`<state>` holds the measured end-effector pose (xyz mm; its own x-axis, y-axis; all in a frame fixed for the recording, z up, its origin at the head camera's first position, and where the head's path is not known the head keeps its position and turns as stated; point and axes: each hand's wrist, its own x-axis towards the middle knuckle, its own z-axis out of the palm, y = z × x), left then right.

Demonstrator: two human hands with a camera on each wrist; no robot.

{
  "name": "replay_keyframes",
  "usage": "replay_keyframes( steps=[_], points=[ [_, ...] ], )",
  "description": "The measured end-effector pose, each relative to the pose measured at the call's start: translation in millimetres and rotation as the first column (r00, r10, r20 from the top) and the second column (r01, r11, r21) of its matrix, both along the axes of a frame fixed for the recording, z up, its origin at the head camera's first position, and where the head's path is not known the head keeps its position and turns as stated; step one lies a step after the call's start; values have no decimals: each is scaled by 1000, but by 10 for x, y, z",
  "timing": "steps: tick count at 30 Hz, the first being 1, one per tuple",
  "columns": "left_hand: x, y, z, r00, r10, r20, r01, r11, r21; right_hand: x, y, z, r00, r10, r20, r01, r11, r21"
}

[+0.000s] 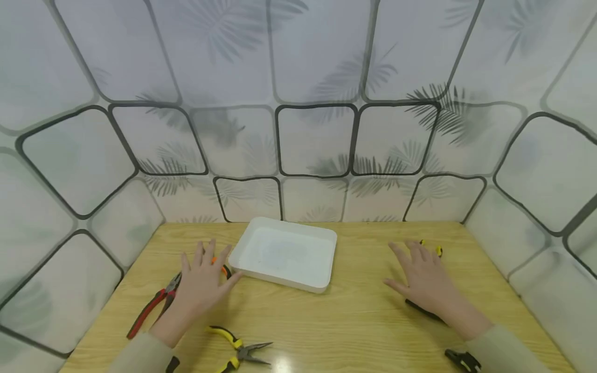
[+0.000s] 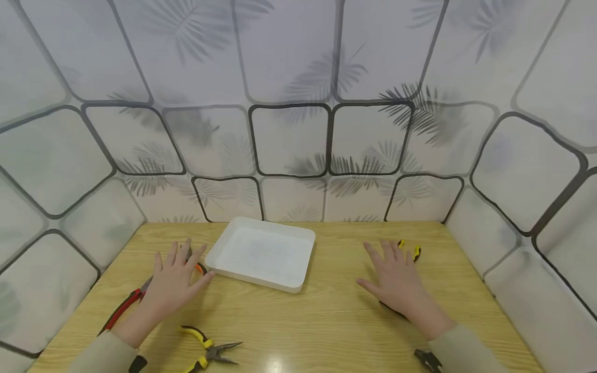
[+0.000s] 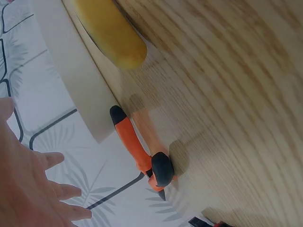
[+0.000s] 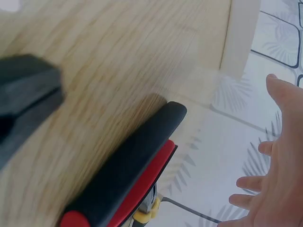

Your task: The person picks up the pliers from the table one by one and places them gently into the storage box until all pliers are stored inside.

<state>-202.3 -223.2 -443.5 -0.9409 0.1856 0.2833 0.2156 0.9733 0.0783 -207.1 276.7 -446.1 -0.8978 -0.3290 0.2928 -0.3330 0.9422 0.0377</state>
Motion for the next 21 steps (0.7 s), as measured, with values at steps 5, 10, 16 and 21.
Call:
replay_keyframes(
  steps=[5, 10, 16, 21],
  points=[
    [-38, -2, -23, 1000, 5, 24, -5, 1000, -5, -33, -86, -14, 1000, 14, 1, -14, 1000, -22],
    [-105, -3, -21, 999, 2, 35, -2, 1000, 14, -76, -179, -6, 1000, 20, 18, -19, 999, -43],
    [-163, -39, 10, 999, 7, 42, -8, 1000, 20, -136, -318, -6, 999, 33, 43, -31, 998, -48],
    [-176, -61, 11, 998, 13, 64, -16, 999, 33, -172, -403, -43, 997, 58, 46, -55, 997, -51]
  ],
)
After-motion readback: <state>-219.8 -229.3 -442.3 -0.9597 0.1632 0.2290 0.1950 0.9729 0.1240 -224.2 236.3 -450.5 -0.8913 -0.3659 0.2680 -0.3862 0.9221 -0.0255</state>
